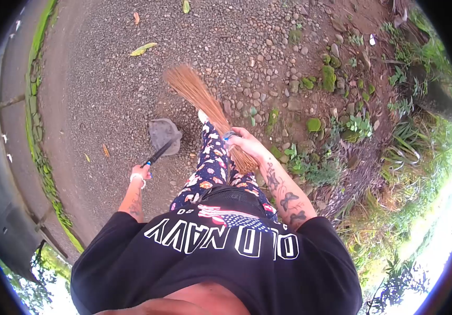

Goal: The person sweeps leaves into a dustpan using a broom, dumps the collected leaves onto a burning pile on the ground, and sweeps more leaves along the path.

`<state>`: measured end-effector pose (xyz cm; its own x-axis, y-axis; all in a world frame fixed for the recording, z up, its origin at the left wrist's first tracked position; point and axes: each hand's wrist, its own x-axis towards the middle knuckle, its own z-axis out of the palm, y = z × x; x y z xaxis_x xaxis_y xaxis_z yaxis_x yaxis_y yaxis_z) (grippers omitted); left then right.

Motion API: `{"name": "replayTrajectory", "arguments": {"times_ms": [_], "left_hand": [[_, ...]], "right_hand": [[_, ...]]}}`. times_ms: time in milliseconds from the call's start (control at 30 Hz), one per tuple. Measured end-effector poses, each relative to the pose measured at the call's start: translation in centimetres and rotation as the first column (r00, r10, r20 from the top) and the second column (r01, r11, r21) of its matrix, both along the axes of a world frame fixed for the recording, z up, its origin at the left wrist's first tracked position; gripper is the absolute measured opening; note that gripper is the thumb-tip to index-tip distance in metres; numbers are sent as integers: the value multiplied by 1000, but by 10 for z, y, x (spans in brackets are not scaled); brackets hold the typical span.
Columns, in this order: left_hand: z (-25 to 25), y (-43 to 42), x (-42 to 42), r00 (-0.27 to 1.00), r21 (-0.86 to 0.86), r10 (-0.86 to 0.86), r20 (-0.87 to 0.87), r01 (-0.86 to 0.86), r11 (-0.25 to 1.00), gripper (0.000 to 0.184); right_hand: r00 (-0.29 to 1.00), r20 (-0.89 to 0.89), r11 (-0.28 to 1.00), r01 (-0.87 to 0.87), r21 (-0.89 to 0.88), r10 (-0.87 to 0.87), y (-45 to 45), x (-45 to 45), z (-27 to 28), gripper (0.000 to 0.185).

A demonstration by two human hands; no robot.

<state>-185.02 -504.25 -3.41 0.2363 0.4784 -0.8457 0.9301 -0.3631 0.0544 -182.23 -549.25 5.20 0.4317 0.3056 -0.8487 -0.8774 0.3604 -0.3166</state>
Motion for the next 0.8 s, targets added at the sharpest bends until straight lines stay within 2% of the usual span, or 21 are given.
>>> {"name": "replayTrajectory", "arguments": {"times_ms": [33, 67, 100, 133, 167, 200, 233, 267, 300, 333, 367, 400, 433, 467, 500, 533, 567, 600, 667, 733, 800], "left_hand": [[10, -11, 1, 998, 33, -3, 55, 1, 999, 37], [19, -18, 7, 998, 19, -57, 31, 56, 998, 28], [18, -17, 8, 996, 36, -88, 26, 87, 996, 28], [16, -15, 9, 993, 53, -116, 22, 115, 992, 29], [16, -11, 8, 994, 48, -103, 29, 101, 994, 29], [17, -11, 10, 988, 59, -154, 13, 153, 986, 31], [17, -13, 13, 980, 71, -201, -1, 201, 977, 35], [18, -15, 15, 985, 74, -174, 8, 173, 982, 35], [21, -16, 18, 972, 52, -234, -22, 235, 971, 38], [27, -12, 18, 956, 39, -289, -55, 292, 956, 42], [30, -12, 16, 968, 65, -244, -58, 248, 967, 42], [31, -15, 18, 945, 90, -325, -43, 328, 940, 43], [35, -15, 18, 913, 111, -405, -43, 408, 906, 44], [42, -13, 15, 930, 121, -363, -53, 367, 922, 44], [48, -15, 20, 938, 113, -342, -62, 347, 931, 42], [52, -17, 21, 945, 102, -320, -66, 326, 940, 40], [56, -18, 20, 959, 101, -274, -74, 280, 955, 40], [60, -15, 20, 948, 111, -307, -82, 315, 943, 40], [63, -6, 18, 945, 118, -319, -77, 326, 938, 40], [62, 1, 9, 940, 120, -335, -67, 341, 932, 39], [54, 1, 2, 950, 113, -313, -11, 312, 943, 38]], "right_hand": [[995, 94, 998, 15, -55, -10, 2, 9, 5, 64], [982, 186, 994, 33, -107, -12, 4, 19, 11, 63], [997, 78, 996, -12, -90, 19, -5, 37, 40, 65], [993, 118, 979, 1, -203, 23, -16, 45, 37, 64], [996, 62, 971, 69, -230, -56, -26, 52, 38, 60], [993, 111, 958, 61, -279, -31, -40, 59, 19, 53], [996, 83, 942, 46, -334, -19, -48, 77, 13, 47], [990, 121, 873, 125, -472, -76, -55, 85, -21, 44], [988, 119, 822, 146, -551, -96, -53, 108, -32, 45], [997, 54, 845, 77, -530, -57, -53, 129, -54, 43], [999, 38, 845, -8, -534, 34, -42, 145, -81, 46], [992, 24, 837, -92, -540, 125, -26, 163, -100, 49], [966, 42, 834, -199, -514, 256, 8, 177, -96, 48], [922, 63, 813, -304, -497, 383, 44, 181, -86, 48], [873, 100, 791, -378, -480, 478, 71, 182, -100, 49], [848, 83, 762, -423, -490, 524, 99, 182, -72, 56], [790, 126, 734, -481, -479, 600, 103, 177, -82, 61], [728, 176, 706, -528, -472, 663, 107, 172, -89, 65], [801, 134, 807, -555, -201, 584, 106, 177, -7, 69], [810, 75, 807, -564, -174, 582, 94, 163, 39, 69], [886, 12, 872, -453, -185, 463, 96, 141, 53, 70]]}}
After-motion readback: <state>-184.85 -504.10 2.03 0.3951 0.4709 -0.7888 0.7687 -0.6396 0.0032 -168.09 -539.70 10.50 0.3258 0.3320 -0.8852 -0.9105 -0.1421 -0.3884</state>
